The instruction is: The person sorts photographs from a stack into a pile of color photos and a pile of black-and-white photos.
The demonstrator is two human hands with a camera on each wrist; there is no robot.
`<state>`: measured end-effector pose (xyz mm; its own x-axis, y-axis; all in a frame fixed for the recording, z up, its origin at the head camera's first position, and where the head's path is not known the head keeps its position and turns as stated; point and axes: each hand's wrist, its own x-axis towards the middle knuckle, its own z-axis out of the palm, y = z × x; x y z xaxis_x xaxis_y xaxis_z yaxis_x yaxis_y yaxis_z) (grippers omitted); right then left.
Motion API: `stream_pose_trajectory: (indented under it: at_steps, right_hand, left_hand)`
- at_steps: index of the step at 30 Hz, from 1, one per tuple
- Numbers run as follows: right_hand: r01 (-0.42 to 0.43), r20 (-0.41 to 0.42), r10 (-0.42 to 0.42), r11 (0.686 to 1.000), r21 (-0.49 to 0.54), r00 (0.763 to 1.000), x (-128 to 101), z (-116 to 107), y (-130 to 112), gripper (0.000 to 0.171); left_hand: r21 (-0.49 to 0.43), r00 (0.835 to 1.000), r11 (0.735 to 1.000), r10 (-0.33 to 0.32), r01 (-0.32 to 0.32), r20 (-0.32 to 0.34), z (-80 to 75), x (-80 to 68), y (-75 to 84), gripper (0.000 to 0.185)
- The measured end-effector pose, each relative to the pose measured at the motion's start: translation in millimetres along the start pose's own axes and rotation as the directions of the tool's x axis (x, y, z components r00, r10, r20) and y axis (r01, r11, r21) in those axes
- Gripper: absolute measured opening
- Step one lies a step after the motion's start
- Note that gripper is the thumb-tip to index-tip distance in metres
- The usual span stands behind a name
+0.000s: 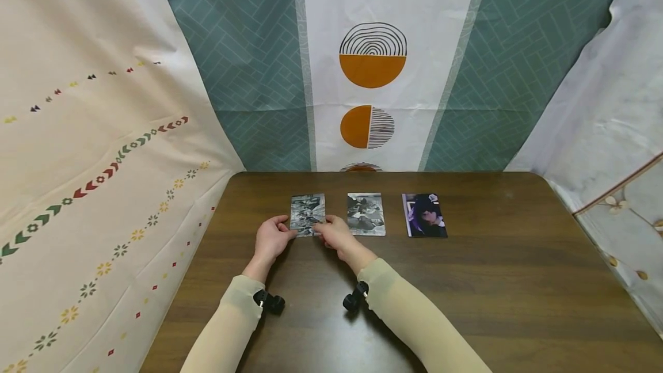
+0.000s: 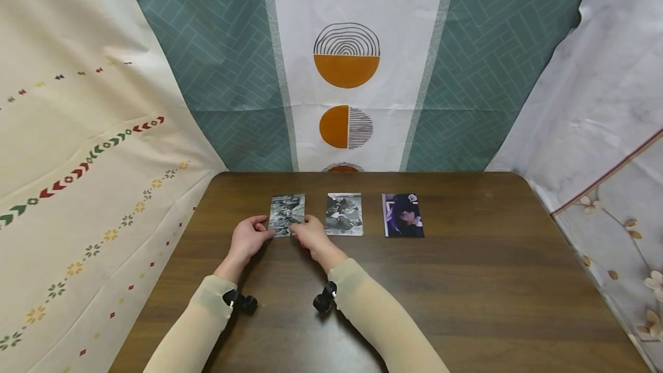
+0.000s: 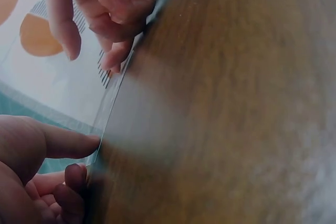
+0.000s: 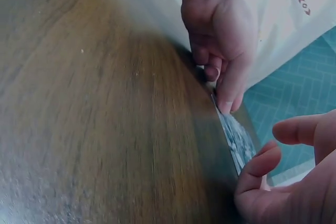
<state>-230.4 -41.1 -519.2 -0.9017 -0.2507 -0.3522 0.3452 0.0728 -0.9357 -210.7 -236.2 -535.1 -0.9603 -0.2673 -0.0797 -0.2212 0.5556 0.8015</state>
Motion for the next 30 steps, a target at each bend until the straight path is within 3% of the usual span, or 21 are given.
stream_pose_trajectory:
  at_steps: [5, 10, 14, 17, 20, 24, 30]
  right_hand:
    - [-0.028, 0.011, 0.028, 0.999, 0.022, 1.000, 4, -3, -1, 0.067]
    - [-0.065, 0.015, 0.064, 0.995, 0.073, 0.998, 7, -7, -3, 0.059]
    - [0.025, -0.046, -0.028, 0.998, -0.065, 0.999, 7, -6, 2, 0.050]
    - [0.121, -0.097, -0.141, 0.975, -0.185, 0.985, 5, -5, 5, 0.040]
    - [0.212, -0.105, -0.243, 0.946, -0.244, 0.964, 6, -7, 10, 0.032]
    - [0.240, -0.091, -0.270, 0.938, -0.249, 0.959, 5, -8, 11, 0.030]
    - [0.211, -0.107, -0.248, 0.937, -0.277, 0.963, 2, -7, 8, 0.032]
  left_hand:
    - [0.066, 1.000, 0.998, 0.003, -0.003, 0.000, -0.3, -1.5, 3.3, 0.051]
    - [0.058, 1.000, 0.998, 0.006, -0.007, 0.017, 0.3, -0.6, 3.3, 0.049]
    - [0.027, 1.000, 1.000, 0.006, -0.007, 0.025, -0.1, -0.3, 0.8, 0.047]
    - [0.002, 0.999, 1.000, 0.005, -0.005, 0.033, -1.1, -0.8, -0.1, 0.046]
    - [-0.015, 0.999, 1.000, -0.001, 0.001, 0.042, -1.7, -1.4, -0.7, 0.045]
    - [-0.031, 0.999, 0.999, -0.007, 0.009, 0.047, -2.3, -2.1, -1.0, 0.046]
    - [-0.058, 0.999, 0.998, -0.012, 0.015, 0.046, -3.1, -4.2, 0.8, 0.051]
